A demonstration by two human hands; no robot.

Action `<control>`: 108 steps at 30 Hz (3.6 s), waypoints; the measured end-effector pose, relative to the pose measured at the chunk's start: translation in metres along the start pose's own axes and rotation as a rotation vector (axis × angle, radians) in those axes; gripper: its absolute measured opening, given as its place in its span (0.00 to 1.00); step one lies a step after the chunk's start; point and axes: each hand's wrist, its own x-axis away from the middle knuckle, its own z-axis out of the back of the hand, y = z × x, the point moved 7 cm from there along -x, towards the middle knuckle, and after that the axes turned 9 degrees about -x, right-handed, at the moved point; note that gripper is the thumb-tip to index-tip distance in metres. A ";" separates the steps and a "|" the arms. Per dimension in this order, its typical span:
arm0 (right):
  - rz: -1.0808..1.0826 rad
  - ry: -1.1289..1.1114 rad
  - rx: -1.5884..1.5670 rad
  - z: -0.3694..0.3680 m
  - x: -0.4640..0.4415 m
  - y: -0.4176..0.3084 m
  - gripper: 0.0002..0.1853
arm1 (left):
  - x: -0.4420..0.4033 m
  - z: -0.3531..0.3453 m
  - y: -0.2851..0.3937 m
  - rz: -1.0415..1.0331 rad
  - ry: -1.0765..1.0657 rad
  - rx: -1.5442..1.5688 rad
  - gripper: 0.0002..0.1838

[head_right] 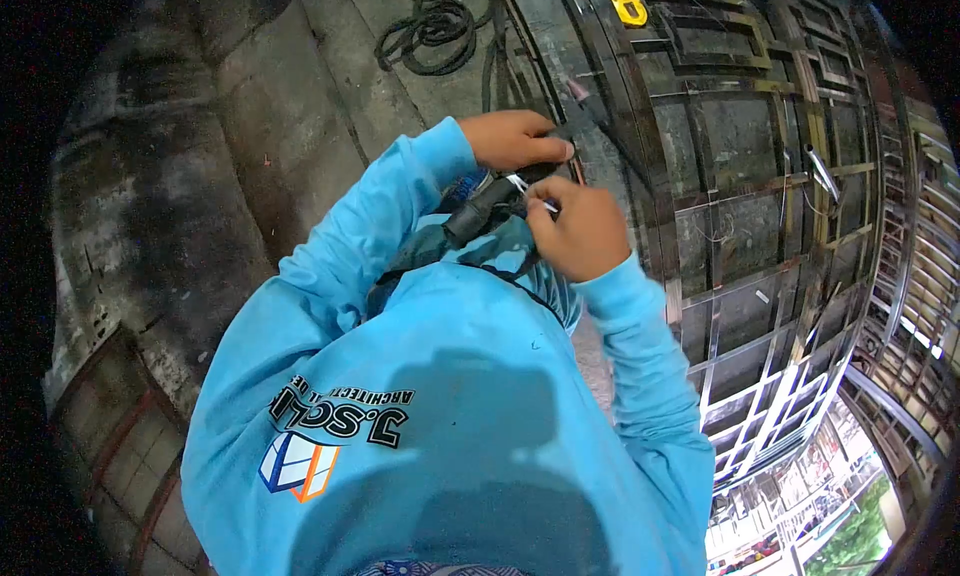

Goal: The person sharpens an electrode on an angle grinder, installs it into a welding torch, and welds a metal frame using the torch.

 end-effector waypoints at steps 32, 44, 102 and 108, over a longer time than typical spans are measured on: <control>-0.214 0.160 -0.042 0.059 0.057 0.043 0.09 | 0.085 0.015 -0.045 0.052 0.339 0.864 0.22; 0.050 0.124 -0.813 -0.036 -0.036 -0.032 0.20 | 0.090 0.049 -0.009 -0.259 0.554 0.895 0.34; -1.044 0.339 0.570 -0.037 0.016 0.065 0.16 | 0.000 0.302 -0.035 -0.692 0.115 1.336 0.28; -1.206 0.080 0.429 -0.159 0.071 0.172 0.31 | 0.006 0.316 -0.027 -0.589 0.293 1.179 0.29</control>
